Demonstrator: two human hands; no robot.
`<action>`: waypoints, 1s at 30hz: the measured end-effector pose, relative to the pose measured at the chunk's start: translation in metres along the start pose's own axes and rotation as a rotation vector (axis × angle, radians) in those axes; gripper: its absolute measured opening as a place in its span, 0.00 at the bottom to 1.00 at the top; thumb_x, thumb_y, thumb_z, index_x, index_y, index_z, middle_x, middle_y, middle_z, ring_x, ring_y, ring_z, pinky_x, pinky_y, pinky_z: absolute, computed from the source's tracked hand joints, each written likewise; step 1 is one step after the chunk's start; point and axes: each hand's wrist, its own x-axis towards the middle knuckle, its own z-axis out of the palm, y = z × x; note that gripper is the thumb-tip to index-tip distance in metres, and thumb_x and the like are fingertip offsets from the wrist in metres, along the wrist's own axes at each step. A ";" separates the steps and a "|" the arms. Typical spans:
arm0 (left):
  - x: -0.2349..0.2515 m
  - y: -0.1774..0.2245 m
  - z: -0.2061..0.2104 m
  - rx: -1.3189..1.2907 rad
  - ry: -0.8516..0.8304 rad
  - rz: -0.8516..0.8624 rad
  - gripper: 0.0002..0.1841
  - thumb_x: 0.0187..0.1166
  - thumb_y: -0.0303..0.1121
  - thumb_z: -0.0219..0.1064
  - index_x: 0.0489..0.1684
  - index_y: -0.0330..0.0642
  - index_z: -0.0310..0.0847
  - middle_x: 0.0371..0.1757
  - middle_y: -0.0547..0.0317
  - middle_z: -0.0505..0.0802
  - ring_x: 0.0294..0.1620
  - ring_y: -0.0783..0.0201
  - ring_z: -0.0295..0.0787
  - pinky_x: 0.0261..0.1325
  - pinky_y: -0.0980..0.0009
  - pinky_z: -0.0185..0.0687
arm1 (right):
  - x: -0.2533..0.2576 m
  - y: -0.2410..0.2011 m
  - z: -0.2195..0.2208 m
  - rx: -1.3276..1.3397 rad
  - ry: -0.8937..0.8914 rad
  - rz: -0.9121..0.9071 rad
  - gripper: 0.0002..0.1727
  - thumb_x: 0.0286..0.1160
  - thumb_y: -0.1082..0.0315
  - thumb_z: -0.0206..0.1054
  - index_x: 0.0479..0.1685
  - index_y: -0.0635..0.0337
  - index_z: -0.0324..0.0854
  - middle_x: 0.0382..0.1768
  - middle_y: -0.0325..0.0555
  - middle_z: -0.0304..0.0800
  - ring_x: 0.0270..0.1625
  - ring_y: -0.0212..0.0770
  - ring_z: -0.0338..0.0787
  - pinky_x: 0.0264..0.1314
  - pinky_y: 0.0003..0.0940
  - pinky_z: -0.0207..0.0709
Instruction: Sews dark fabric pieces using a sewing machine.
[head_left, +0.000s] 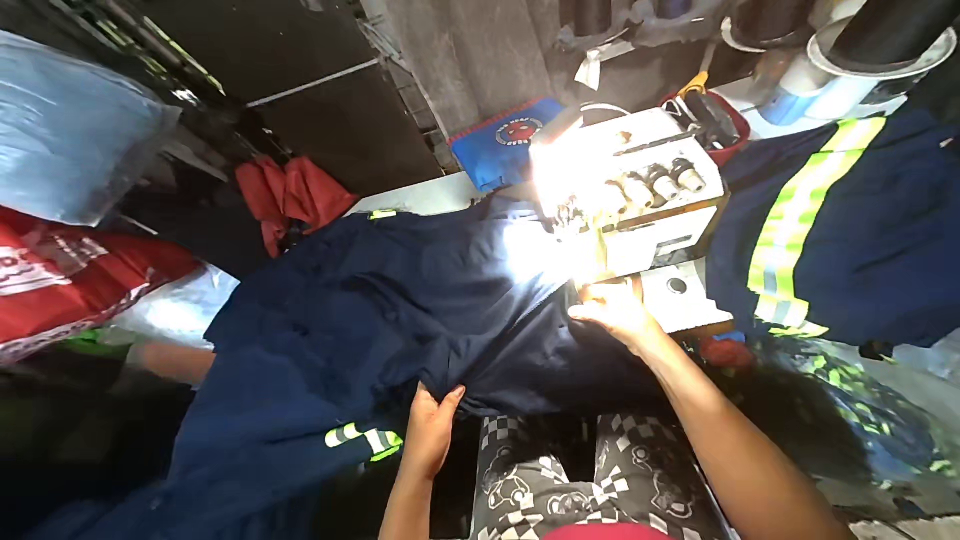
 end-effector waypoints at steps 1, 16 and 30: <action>-0.002 0.001 -0.002 -0.017 -0.009 0.014 0.31 0.73 0.17 0.64 0.79 0.30 0.60 0.63 0.52 0.87 0.59 0.70 0.89 0.61 0.69 0.89 | 0.004 0.001 -0.005 -0.005 -0.052 -0.012 0.14 0.70 0.63 0.77 0.28 0.64 0.82 0.27 0.38 0.76 0.32 0.31 0.73 0.43 0.34 0.71; 0.005 -0.022 -0.005 -0.090 -0.002 0.016 0.37 0.54 0.07 0.70 0.72 0.29 0.67 0.55 0.54 0.93 0.53 0.68 0.93 0.55 0.68 0.92 | -0.033 0.019 0.010 -0.049 0.459 -0.196 0.10 0.66 0.65 0.76 0.34 0.64 0.86 0.27 0.42 0.84 0.30 0.34 0.81 0.37 0.35 0.76; 0.006 -0.003 -0.005 0.195 -0.072 0.124 0.40 0.51 0.12 0.74 0.74 0.25 0.66 0.59 0.52 0.91 0.55 0.73 0.91 0.59 0.73 0.89 | -0.011 0.015 -0.019 -0.093 0.135 -0.111 0.11 0.69 0.66 0.76 0.39 0.67 0.88 0.32 0.46 0.85 0.35 0.36 0.80 0.45 0.36 0.75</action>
